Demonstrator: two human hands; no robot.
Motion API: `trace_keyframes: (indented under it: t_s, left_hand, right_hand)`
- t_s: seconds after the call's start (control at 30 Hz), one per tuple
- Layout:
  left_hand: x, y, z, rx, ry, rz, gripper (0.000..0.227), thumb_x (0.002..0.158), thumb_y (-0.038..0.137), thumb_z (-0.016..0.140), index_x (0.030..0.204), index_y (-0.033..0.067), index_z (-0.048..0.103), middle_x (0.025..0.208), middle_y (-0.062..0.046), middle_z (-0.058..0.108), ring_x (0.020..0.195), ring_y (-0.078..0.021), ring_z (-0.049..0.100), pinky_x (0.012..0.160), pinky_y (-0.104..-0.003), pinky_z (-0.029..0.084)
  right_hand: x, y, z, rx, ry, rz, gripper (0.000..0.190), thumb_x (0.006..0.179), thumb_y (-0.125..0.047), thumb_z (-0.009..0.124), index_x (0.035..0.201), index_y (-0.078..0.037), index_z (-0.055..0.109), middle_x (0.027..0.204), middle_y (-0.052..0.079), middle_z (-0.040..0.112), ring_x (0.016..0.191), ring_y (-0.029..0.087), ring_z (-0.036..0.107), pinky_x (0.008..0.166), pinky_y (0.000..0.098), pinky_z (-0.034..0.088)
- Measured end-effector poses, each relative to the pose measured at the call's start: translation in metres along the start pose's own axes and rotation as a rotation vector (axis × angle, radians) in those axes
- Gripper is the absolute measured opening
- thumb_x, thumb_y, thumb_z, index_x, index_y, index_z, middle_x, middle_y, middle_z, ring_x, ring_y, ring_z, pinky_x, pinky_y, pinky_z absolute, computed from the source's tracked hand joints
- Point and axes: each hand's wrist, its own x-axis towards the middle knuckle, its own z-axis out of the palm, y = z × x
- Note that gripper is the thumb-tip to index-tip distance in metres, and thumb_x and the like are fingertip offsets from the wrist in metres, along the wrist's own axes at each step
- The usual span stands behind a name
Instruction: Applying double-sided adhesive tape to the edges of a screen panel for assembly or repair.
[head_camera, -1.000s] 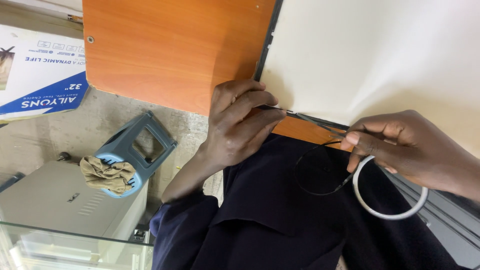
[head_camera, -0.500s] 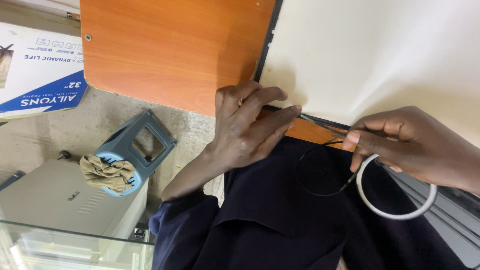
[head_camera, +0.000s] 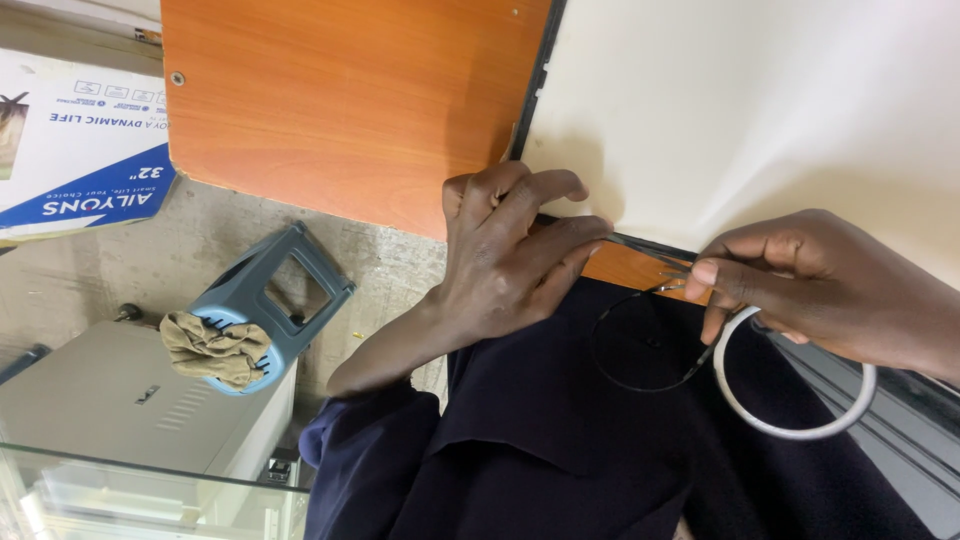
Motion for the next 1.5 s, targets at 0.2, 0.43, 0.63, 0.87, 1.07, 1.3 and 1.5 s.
trace_keyframes:
  t_s: [0.2, 0.43, 0.63, 0.87, 1.07, 1.3, 1.5]
  left_hand:
    - [-0.002, -0.002, 0.001, 0.004, -0.008, -0.004, 0.008, 0.094, 0.02, 0.067, 0.094, 0.0194, 0.075, 0.11, 0.001, 0.058, 0.102, -0.0231, 0.046, 0.084, -0.039, 0.027]
    - [0.001, -0.007, -0.004, -0.04, 0.033, 0.033, 0.006, 0.094, 0.017, 0.068, 0.094, 0.0156, 0.074, 0.105, -0.003, 0.06, 0.092, -0.0235, 0.048, 0.076, -0.038, 0.033]
    - [0.002, -0.009, -0.007, -0.081, 0.034, 0.049, 0.004, 0.094, 0.012, 0.07, 0.095, 0.012, 0.074, 0.104, -0.007, 0.059, 0.086, -0.0249, 0.049, 0.069, -0.038, 0.035]
    - [0.001, -0.012, -0.004, -0.141, 0.038, 0.071, 0.012, 0.093, 0.005, 0.072, 0.101, 0.0145, 0.071, 0.106, -0.008, 0.059, 0.083, -0.0254, 0.048, 0.062, -0.037, 0.037]
    - [0.003, -0.012, -0.003, -0.15, 0.053, 0.081, 0.016, 0.093, 0.003, 0.074, 0.102, 0.0154, 0.071, 0.103, -0.009, 0.06, 0.078, -0.024, 0.045, 0.057, -0.036, 0.033]
    - [0.004, -0.012, -0.003, -0.122, 0.07, 0.109, 0.014, 0.093, 0.001, 0.069, 0.099, 0.0136, 0.071, 0.099, -0.01, 0.06, 0.078, -0.0234, 0.046, 0.055, -0.035, 0.034]
    - [-0.004, -0.018, 0.004, -0.004, 0.11, 0.201, 0.01, 0.096, 0.013, 0.073, 0.105, 0.018, 0.072, 0.102, -0.005, 0.058, 0.083, -0.0203, 0.048, 0.051, -0.031, 0.041]
  right_hand:
    - [0.002, 0.001, 0.0, -0.007, 0.004, 0.001, 0.035, 0.096, -0.017, 0.061, 0.09, 0.004, 0.087, 0.072, 0.022, 0.09, 0.041, 0.026, 0.039, 0.044, 0.0311, 0.031]
    - [0.003, 0.0, -0.001, 0.005, -0.003, -0.002, 0.035, 0.095, -0.018, 0.062, 0.089, 0.004, 0.088, 0.072, 0.024, 0.089, 0.042, 0.026, 0.04, 0.044, 0.0312, 0.03]
    - [0.001, -0.005, -0.002, -0.03, -0.007, 0.004, 0.035, 0.095, -0.018, 0.061, 0.089, 0.003, 0.088, 0.071, 0.021, 0.09, 0.042, 0.025, 0.041, 0.044, 0.0307, 0.031]
    - [0.001, -0.007, -0.003, -0.031, -0.01, 0.027, 0.036, 0.095, -0.019, 0.062, 0.087, 0.003, 0.089, 0.071, 0.021, 0.089, 0.043, 0.025, 0.039, 0.045, 0.0304, 0.028]
    - [0.001, -0.007, -0.003, -0.043, -0.008, 0.019, 0.036, 0.096, -0.018, 0.061, 0.086, 0.004, 0.089, 0.071, 0.02, 0.09, 0.042, 0.025, 0.041, 0.044, 0.0301, 0.03]
    - [0.001, -0.006, -0.005, -0.062, -0.005, 0.012, 0.036, 0.095, -0.019, 0.062, 0.086, 0.002, 0.089, 0.071, 0.019, 0.09, 0.042, 0.025, 0.04, 0.045, 0.0301, 0.029]
    - [0.0, -0.009, -0.005, -0.059, -0.008, 0.019, 0.035, 0.095, -0.02, 0.062, 0.087, 0.001, 0.09, 0.071, 0.019, 0.09, 0.043, 0.025, 0.042, 0.046, 0.0304, 0.031]
